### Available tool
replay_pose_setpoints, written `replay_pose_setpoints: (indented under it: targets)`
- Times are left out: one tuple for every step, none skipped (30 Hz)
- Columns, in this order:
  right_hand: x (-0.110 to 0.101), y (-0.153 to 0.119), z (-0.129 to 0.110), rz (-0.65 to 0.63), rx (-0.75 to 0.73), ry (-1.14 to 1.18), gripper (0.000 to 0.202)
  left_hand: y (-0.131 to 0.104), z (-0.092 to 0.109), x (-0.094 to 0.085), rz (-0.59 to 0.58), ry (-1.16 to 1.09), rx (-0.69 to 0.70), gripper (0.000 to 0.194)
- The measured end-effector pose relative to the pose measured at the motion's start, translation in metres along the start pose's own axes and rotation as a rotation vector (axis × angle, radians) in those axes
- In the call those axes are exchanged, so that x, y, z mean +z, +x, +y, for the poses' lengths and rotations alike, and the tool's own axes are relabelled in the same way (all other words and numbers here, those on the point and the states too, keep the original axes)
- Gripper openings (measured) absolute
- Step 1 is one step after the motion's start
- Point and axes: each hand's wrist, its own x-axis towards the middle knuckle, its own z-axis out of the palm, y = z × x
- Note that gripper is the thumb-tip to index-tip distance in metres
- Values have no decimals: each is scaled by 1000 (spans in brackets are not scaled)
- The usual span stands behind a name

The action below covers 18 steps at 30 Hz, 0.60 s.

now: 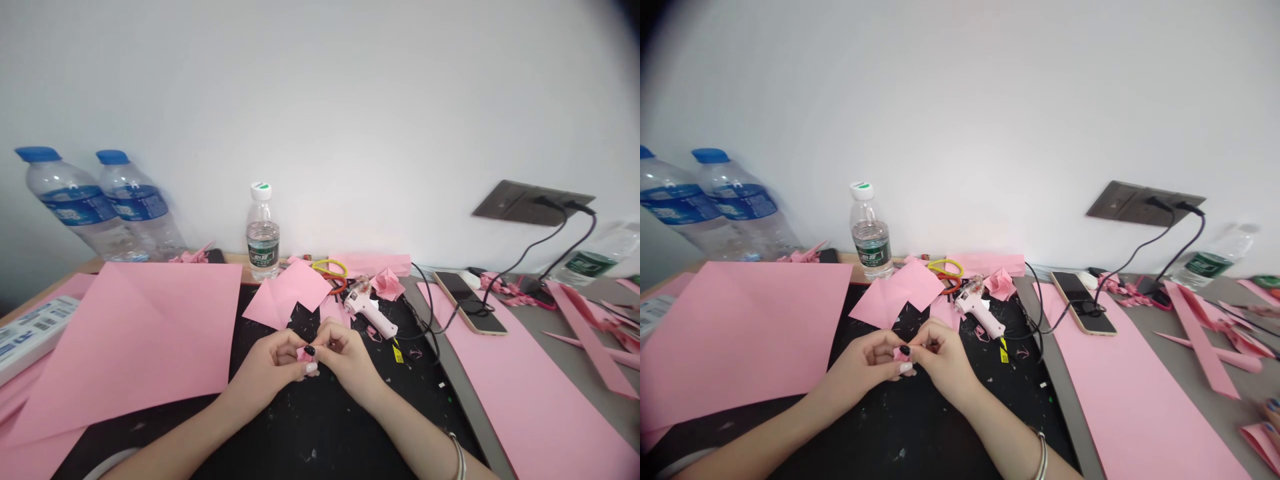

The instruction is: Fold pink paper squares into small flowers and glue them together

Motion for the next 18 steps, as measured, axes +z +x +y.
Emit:
replay_pose_setpoints:
  targets:
    - [0,0,0,6,2,4,20,0,1,0,3,6,-4,19]
    - [0,0,1,14,2,4,18,-1,2,0,2,14,-5,19]
    - [1,0,2,19,3,1,17,-1,3,0,0,21,-5,20]
    - [1,0,2,22,3,-2,16,0,3,0,-2,28,-5,20]
    - [1,0,2,24,3,-7,17,0,4,0,-3,33,-9,20]
    - [1,1,2,24,2,-13,18,0,4,0,0,34,-13,21]
    - [1,1,2,20,-1,-19,20,1,4,0,3,31,-18,22]
    - [0,1,1,12,-5,-24,21,1,4,-1,6,28,-23,23]
    - [0,1,1,-1,-7,-25,23,1,4,-1,8,25,-26,24]
    - [-1,2,0,-14,-8,-21,25,2,4,-2,4,23,-26,25]
    - [-1,2,-1,-29,-6,-13,26,2,3,-2,-1,22,-22,25]
    - [-2,3,-2,-44,0,-5,28,2,3,-3,-6,22,-17,24]
    - [-2,3,-2,-59,9,2,29,2,2,-3,-10,23,-15,24]
    - [-3,3,-2,-71,23,9,30,1,2,-3,-11,26,-12,23]
    - [-3,4,-2,-82,37,16,30,1,1,-3,-12,31,-12,23]
    - [-3,4,-2,-91,51,23,31,1,1,-4,-11,35,-11,22]
    - [-3,4,-1,-98,64,33,31,1,1,-3,-10,41,-11,21]
    - [-3,4,-1,-104,73,44,30,1,1,-3,-11,47,-10,21]
